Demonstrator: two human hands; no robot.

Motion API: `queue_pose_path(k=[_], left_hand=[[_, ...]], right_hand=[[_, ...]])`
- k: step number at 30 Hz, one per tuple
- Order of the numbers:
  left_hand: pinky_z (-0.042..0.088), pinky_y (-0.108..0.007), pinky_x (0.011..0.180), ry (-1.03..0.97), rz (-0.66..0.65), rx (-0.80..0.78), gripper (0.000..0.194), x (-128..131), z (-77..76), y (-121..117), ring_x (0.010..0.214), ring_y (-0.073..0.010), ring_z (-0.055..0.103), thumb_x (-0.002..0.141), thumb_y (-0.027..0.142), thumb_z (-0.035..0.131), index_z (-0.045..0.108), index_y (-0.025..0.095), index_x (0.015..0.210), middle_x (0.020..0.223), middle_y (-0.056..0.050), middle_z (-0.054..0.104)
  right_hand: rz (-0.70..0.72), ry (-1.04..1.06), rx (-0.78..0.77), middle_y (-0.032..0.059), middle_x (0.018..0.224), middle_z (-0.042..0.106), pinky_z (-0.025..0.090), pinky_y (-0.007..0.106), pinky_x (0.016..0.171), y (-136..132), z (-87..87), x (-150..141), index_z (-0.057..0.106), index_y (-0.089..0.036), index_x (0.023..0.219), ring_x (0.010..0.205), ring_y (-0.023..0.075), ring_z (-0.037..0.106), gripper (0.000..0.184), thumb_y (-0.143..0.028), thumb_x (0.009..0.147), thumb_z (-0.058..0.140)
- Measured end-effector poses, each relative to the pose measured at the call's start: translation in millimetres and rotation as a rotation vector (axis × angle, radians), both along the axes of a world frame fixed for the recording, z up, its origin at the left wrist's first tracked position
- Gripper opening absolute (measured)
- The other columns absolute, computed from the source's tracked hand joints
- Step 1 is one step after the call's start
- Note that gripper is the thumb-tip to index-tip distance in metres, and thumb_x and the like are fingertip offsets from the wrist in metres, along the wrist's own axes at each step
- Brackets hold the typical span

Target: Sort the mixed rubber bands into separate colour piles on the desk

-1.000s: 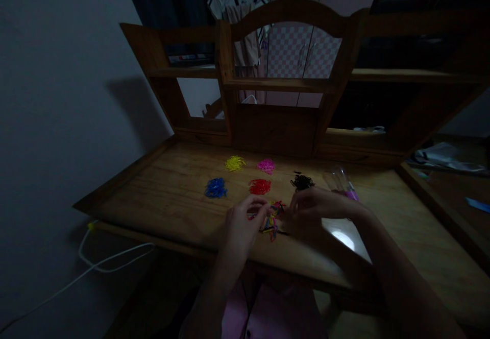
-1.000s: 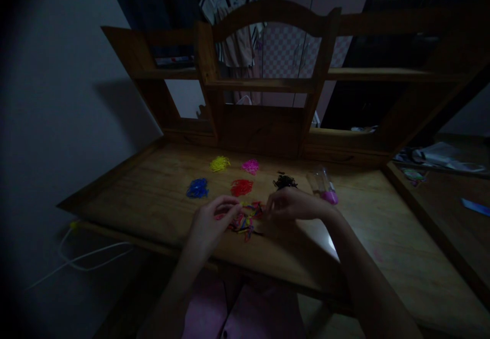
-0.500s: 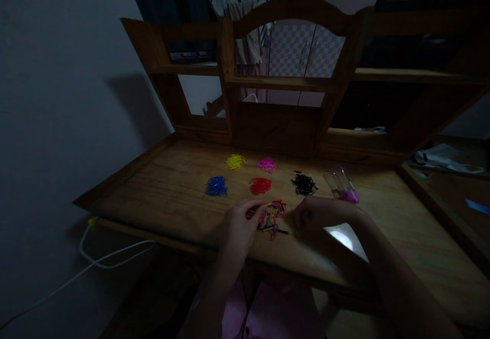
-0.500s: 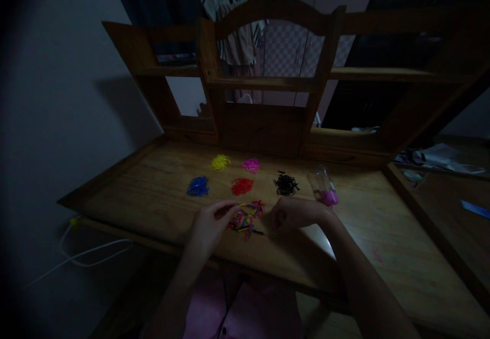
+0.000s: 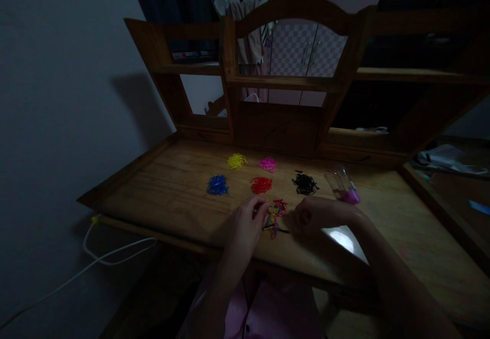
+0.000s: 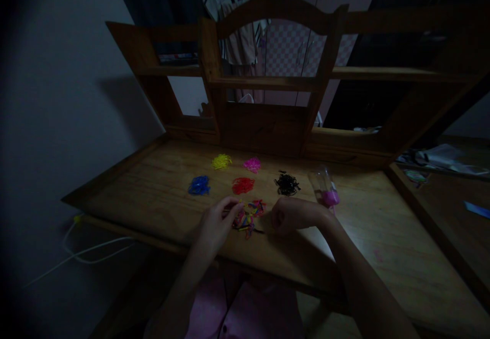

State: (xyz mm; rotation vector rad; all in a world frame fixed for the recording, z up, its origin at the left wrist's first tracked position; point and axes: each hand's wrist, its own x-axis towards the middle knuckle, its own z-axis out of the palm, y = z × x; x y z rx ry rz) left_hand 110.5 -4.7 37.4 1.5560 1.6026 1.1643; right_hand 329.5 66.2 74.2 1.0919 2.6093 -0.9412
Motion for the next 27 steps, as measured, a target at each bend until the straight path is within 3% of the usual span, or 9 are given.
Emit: queue_pose_path(k=[5, 12, 17, 21, 27], left_hand=[[0.050, -0.024, 0.064, -0.025, -0.010, -0.006, 0.018, 2, 1.2, -1, 0.070, -0.0170, 0.067, 0.085, 0.038, 0.059, 0.065, 0.021, 0.081, 0.076, -0.001, 0.071], [0.052, -0.023, 0.069, -0.342, -0.152, -0.073, 0.022, 11, 5.1, 2, 0.075, -0.0168, 0.069, 0.089, 0.036, 0.054, 0.063, 0.017, 0.082, 0.080, -0.005, 0.073], [0.054, -0.024, 0.065, -0.527, -0.201, -0.125, 0.020, 22, 7.4, 0, 0.073, -0.0175, 0.070, 0.087, 0.035, 0.057, 0.060, 0.016, 0.086, 0.081, -0.007, 0.073], [0.056, -0.029, 0.073, -0.648, -0.258, -0.156, 0.021, 29, 8.0, -3, 0.079, -0.0201, 0.072, 0.086, 0.037, 0.059, 0.058, 0.017, 0.093, 0.087, -0.007, 0.074], [0.056, -0.032, 0.077, -0.670, -0.250, -0.131, 0.020, 28, 1.0, -2, 0.084, -0.0221, 0.072, 0.086, 0.037, 0.060, 0.056, 0.018, 0.094, 0.088, -0.007, 0.074]], right_hand=[[-0.052, 0.094, -0.029, -0.0002, 0.074, 0.066, 0.037, 0.019, 0.053, 5, 6.8, 3, 0.069, -0.017, 0.086, 0.064, 0.0120, 0.056, 0.017, -0.022, 0.072, 0.061], [-0.101, 0.416, -0.239, -0.0023, 0.068, 0.055, 0.033, 0.018, 0.050, 10, 5.3, 3, 0.061, -0.014, 0.083, 0.059, 0.0083, 0.046, 0.010, -0.019, 0.074, 0.058], [-0.237, 0.580, -0.384, -0.0039, 0.063, 0.050, 0.025, 0.016, 0.041, 6, 6.1, -8, 0.057, -0.015, 0.082, 0.047, 0.0043, 0.036, 0.008, -0.021, 0.078, 0.056], [-0.269, 0.643, -0.369, -0.0036, 0.063, 0.053, 0.024, 0.016, 0.037, 6, -3.4, -15, 0.058, -0.015, 0.085, 0.044, 0.0039, 0.036, 0.011, -0.024, 0.078, 0.057], [-0.287, 0.717, -0.338, -0.0026, 0.064, 0.055, 0.026, 0.017, 0.043, 10, -14.8, -19, 0.060, -0.015, 0.082, 0.050, 0.0054, 0.042, 0.010, -0.024, 0.077, 0.060]])
